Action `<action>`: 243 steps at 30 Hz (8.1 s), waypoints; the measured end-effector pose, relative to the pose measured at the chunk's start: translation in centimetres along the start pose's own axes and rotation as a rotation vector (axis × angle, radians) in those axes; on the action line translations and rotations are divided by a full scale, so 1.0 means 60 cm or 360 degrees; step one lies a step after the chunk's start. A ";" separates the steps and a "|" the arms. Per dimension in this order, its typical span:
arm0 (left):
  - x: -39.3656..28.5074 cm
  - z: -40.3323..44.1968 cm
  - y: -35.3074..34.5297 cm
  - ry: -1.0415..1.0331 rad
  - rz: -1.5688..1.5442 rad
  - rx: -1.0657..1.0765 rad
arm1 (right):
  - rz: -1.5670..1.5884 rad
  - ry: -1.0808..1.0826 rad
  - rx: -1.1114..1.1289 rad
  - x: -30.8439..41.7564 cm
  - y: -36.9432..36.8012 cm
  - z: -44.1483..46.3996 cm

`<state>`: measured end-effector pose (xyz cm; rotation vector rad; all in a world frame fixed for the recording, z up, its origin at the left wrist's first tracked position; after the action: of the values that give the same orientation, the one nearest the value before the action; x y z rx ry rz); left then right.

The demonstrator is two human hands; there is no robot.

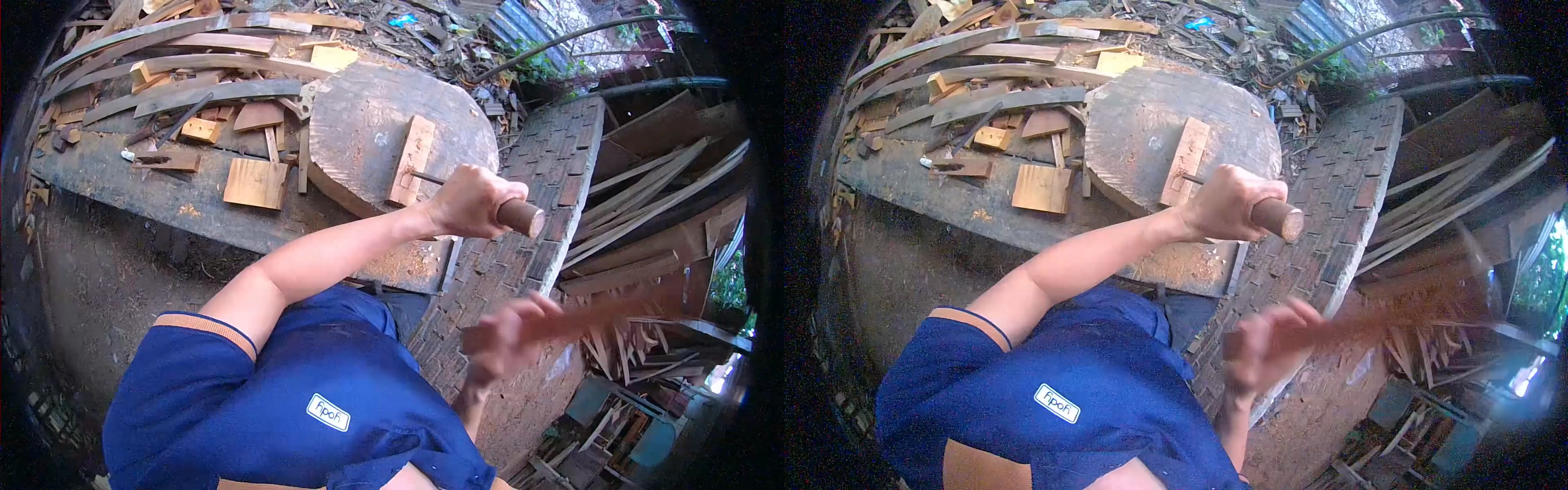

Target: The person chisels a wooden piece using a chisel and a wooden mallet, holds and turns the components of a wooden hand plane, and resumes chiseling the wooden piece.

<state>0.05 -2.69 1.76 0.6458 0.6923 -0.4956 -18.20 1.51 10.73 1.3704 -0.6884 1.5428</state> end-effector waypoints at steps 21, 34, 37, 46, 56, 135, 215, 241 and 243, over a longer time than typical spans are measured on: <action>0.012 0.005 0.015 0.0017 -0.0037 0.0018 | 0.0200 -0.0028 -0.0117 -0.031 0.000 -0.003; -0.005 -0.089 0.005 -0.0550 0.0083 0.0099 | -0.0133 -0.0256 -0.0057 -0.095 0.030 -0.037; 0.000 -0.143 -0.010 -0.0858 0.0222 0.0259 | -0.0498 -0.0043 -0.0098 -0.078 0.020 -0.049; 0.022 -0.036 0.045 -0.0329 -0.0309 -0.0115 | 0.0041 -0.0304 -0.0399 -0.082 0.039 -0.064; 0.087 0.031 0.115 0.0431 -0.0571 -0.0469 | 0.0126 -0.0302 -0.0397 -0.096 0.041 -0.063; 0.073 0.036 0.113 0.0421 -0.0632 -0.0347 | 0.0157 -0.0329 -0.0205 -0.073 0.007 -0.080; 0.104 0.013 0.116 0.0524 -0.0592 -0.0486 | 0.0035 -0.0400 0.0005 -0.090 0.004 -0.074; 0.036 0.005 0.048 -0.0160 -0.0283 -0.0045 | -0.0366 0.0158 0.0415 -0.058 -0.032 0.032; 0.035 -0.004 0.043 -0.0106 -0.0466 0.0149 | -0.0456 -0.0134 0.0421 -0.072 0.010 0.019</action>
<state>2.93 -1.14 1.09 0.6155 0.7074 -0.8208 -18.47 -0.89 6.93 1.6591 -0.3252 1.3859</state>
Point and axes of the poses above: each hand's wrist, its own z-axis towards the middle knuckle, its own y-axis out of the back of the hand, x = y × z, the point moved 1 cm from there along z, towards the middle knuckle, and after that the axes turned 14 degrees about z, right-handed, at the moved point
